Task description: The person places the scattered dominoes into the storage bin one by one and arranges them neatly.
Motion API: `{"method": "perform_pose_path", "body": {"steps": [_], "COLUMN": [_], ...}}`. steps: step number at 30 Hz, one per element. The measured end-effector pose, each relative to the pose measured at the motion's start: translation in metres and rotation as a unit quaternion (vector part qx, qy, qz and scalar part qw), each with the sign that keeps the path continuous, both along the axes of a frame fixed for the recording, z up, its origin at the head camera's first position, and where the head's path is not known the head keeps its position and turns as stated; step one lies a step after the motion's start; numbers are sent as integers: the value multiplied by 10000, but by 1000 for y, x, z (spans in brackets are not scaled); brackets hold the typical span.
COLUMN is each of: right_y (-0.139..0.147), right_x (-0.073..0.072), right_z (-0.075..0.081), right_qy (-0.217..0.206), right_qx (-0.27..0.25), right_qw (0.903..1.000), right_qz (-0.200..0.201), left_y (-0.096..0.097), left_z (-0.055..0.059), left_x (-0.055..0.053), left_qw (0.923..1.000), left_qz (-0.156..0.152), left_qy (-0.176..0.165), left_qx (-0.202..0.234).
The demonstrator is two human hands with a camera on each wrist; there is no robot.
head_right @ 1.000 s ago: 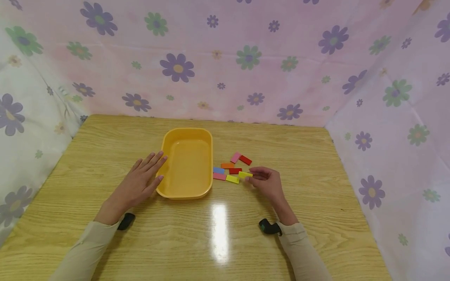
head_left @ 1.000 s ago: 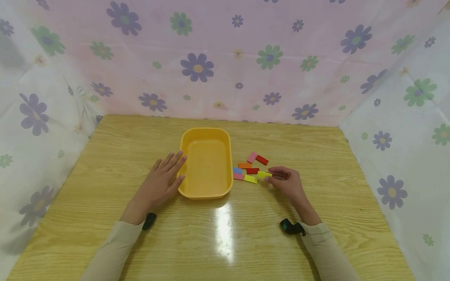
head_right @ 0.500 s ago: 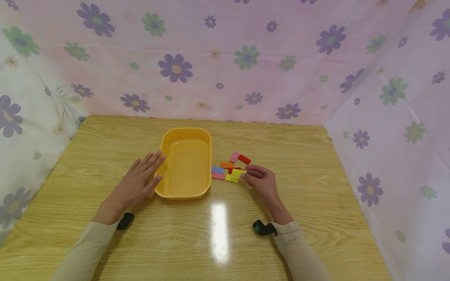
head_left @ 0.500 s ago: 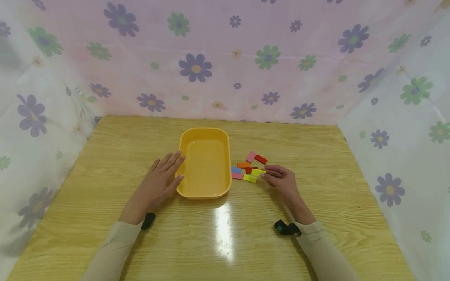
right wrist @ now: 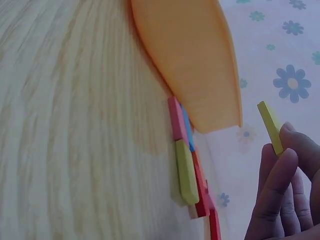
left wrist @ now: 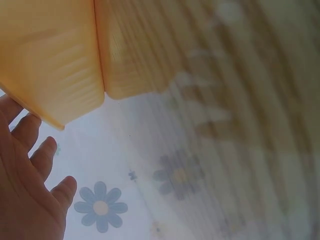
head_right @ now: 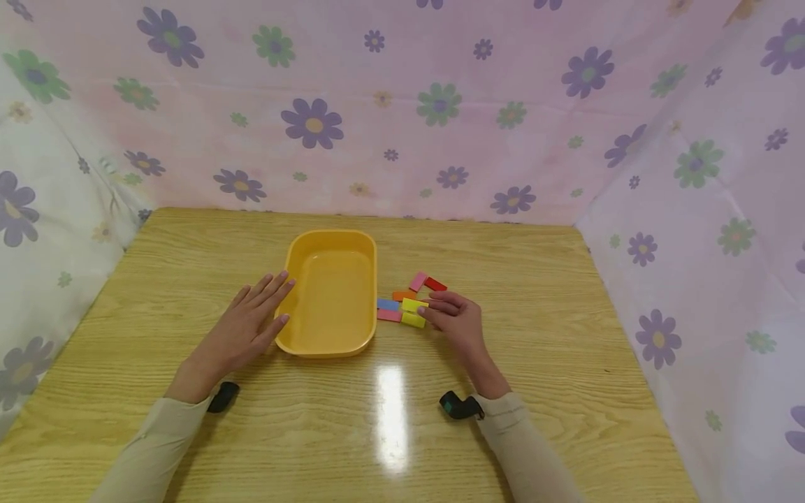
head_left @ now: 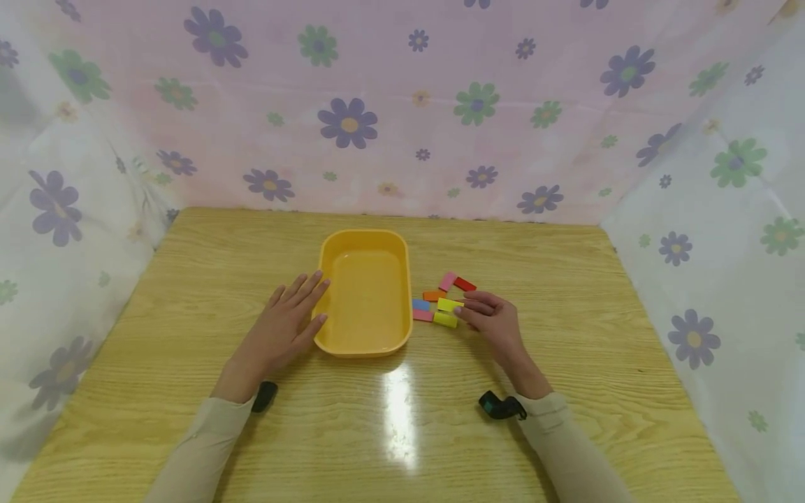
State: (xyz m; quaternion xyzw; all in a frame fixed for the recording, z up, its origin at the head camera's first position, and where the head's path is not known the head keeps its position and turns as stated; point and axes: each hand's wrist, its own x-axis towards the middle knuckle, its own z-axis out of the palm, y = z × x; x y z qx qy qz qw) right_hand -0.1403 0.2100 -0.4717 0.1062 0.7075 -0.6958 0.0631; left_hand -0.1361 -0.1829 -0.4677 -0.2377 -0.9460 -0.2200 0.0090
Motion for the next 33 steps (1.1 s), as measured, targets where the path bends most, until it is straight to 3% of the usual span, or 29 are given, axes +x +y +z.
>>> {"method": "perform_pose_path", "body": {"steps": [26, 33], "right_y": [-49, -63], "right_x": [-22, -33], "right_z": [25, 34], "right_qy": [225, 244], "right_qx": [-573, -267], "right_qw": [9975, 9979], "right_qz": [344, 537], "left_y": [0, -1], "left_z": [-3, -1], "left_x": [-1, -1], "left_qw": [10000, 10000], "left_qz": [-55, -81], "left_qy": [59, 47], "left_qx": [-33, -21]}}
